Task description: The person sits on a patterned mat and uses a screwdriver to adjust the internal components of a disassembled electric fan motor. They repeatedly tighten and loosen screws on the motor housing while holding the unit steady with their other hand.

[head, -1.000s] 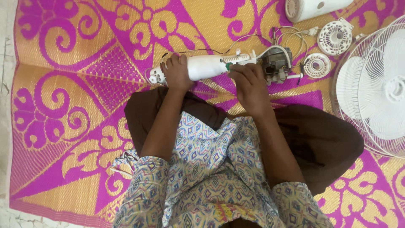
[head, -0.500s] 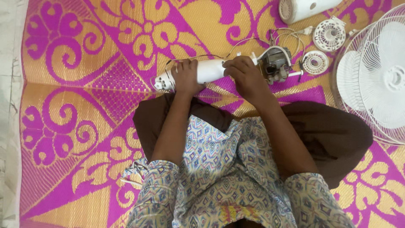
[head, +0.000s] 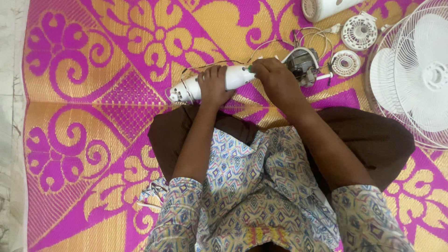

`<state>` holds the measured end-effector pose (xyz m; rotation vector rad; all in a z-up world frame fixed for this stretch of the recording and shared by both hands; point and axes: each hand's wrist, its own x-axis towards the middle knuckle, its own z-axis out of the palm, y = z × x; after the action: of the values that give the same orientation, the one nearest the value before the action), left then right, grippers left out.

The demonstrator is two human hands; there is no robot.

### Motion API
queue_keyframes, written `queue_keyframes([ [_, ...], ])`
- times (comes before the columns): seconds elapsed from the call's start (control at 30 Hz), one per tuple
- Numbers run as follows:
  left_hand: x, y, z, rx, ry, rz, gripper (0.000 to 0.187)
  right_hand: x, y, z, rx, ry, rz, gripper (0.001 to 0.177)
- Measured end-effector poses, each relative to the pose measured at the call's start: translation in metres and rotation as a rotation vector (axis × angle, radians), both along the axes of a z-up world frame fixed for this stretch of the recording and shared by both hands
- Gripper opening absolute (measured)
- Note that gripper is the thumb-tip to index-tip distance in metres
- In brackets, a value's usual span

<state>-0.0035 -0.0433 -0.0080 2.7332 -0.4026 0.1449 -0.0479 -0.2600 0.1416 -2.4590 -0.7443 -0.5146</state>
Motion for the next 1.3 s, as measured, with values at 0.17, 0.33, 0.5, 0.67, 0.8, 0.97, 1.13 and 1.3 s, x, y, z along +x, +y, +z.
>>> queue_keyframes([
  [0.17, -0.001, 0.001, -0.003, 0.045, 0.002, -0.018, 0.098, 0.010, -0.004, 0.000, -0.220, 0.057, 0.020, 0.016],
  [0.33, -0.002, -0.002, -0.006, 0.068, 0.001, 0.002, 0.098, 0.016, 0.009, -0.010, -0.450, 0.114, -0.152, 0.031],
  [0.5, -0.006, -0.003, -0.004, 0.085, -0.009, 0.003, 0.098, 0.024, 0.015, -0.011, -0.392, 0.017, -0.201, 0.026],
  [0.67, -0.006, -0.003, -0.004, 0.068, -0.035, 0.000, 0.095, 0.023, 0.012, -0.006, -0.344, -0.018, 0.058, 0.014],
  [0.8, -0.007, -0.002, -0.003, 0.052, -0.061, -0.003, 0.094, 0.024, 0.008, -0.003, -0.278, -0.078, 0.211, 0.011],
  [0.97, -0.007, -0.002, -0.001, 0.039, -0.062, -0.010, 0.094, 0.018, -0.004, 0.001, -0.211, -0.030, 0.189, 0.017],
  [1.13, -0.009, -0.002, 0.000, 0.028, -0.074, -0.006, 0.090, 0.003, -0.013, -0.007, -0.006, 0.111, 0.012, 0.020],
  [1.3, -0.008, -0.003, 0.002, 0.042, -0.064, -0.001, 0.089, -0.011, -0.015, -0.023, 0.062, 0.194, -0.083, 0.022],
])
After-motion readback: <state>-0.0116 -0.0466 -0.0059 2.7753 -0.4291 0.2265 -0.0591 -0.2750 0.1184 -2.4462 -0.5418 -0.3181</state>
